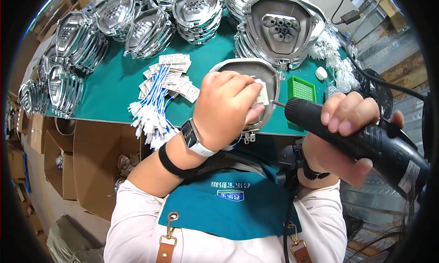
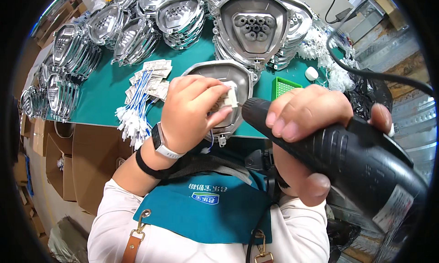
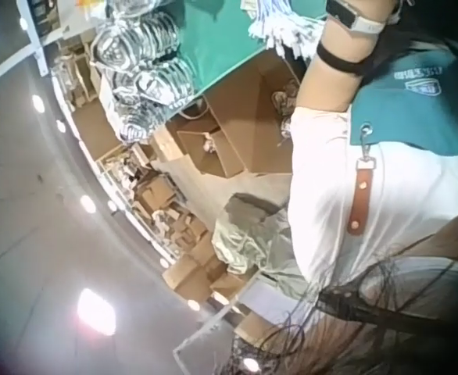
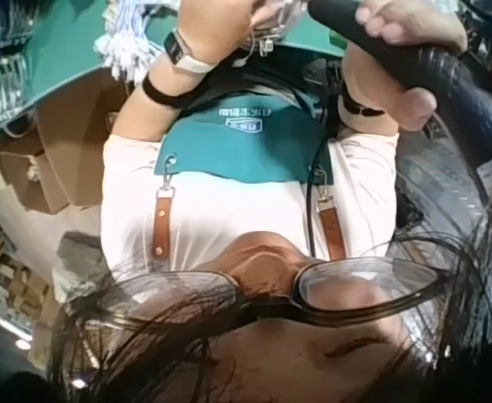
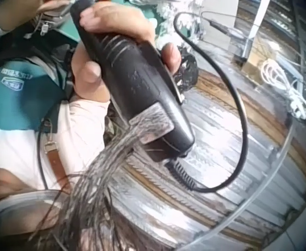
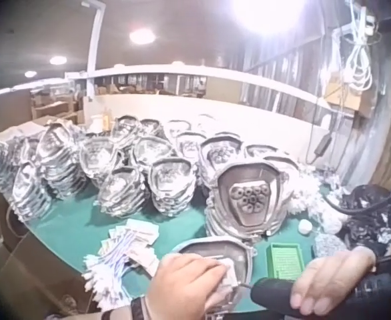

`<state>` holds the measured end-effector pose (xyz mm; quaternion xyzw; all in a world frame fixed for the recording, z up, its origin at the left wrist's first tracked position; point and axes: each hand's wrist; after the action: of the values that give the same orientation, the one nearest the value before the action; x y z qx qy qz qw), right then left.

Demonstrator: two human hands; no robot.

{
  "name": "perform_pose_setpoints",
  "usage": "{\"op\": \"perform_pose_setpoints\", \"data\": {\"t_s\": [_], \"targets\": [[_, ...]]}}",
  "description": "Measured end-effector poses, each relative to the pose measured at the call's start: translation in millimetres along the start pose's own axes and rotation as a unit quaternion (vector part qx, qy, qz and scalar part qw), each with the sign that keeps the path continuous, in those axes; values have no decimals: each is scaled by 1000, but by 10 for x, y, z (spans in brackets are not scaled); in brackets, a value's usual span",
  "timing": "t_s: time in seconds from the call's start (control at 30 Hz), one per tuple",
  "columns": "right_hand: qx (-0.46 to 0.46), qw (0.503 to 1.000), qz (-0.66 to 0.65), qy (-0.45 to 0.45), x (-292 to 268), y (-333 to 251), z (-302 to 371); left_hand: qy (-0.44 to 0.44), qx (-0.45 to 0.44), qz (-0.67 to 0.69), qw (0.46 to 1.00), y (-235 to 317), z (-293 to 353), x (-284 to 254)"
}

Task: Assembling electronic modules into metal housings and securing them with screws using an electric screwdriver.

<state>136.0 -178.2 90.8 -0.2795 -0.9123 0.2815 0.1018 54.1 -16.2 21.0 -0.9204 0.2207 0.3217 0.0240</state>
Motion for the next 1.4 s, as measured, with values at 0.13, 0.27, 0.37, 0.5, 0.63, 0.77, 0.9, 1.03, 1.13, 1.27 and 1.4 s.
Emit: {"op": "perform_pose_setpoints", "data": {"t_s": [0.13, 0.27, 0.37, 0.5, 0.63, 0.77, 0.9, 1.03, 1.13, 1.27, 1.4], "targets": [[9, 1000, -3, -2, 0, 21, -23, 4, 1, -39, 999, 30, 15, 23], [4, 1000, 3, 4, 57, 100, -50, 11, -23, -32, 999, 52, 59, 58], [16, 999, 39, 0, 90, 144, -35, 7, -25, -5, 1000, 19, 100, 88], [29, 999, 33, -15, 92, 221, -70, 21, -13, -4, 1000, 5, 94, 89], [27, 999, 41, -17, 82, 247, -82, 31, -8, -9, 999, -12, 110, 110], [24, 999, 35, -29, 64, 269, -82, 36, -30, 6, 999, 19, 110, 108], [26, 999, 34, -13, 65, 327, -72, 44, -26, -1, 999, 14, 127, 113], [42, 998, 48, 4, 84, 326, -64, 46, -32, 4, 998, 11, 136, 135], [57, 997, 59, 4, 95, 342, -93, 45, -30, 5, 999, 7, 149, 147], [137, 986, 87, 34, 201, 310, -144, 39, -29, 4, 999, -16, 172, 167], [173, 984, 27, 21, 150, 364, -189, 50, -23, -9, 998, -19, 184, 197]]}}
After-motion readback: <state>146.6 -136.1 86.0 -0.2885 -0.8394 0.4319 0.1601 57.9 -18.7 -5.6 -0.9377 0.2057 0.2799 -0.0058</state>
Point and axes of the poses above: each hand's wrist, its own z-axis away from the middle knuckle, its own x-axis out of the palm, y = z × x, and after that the axes turned 15 degrees about x, right-handed
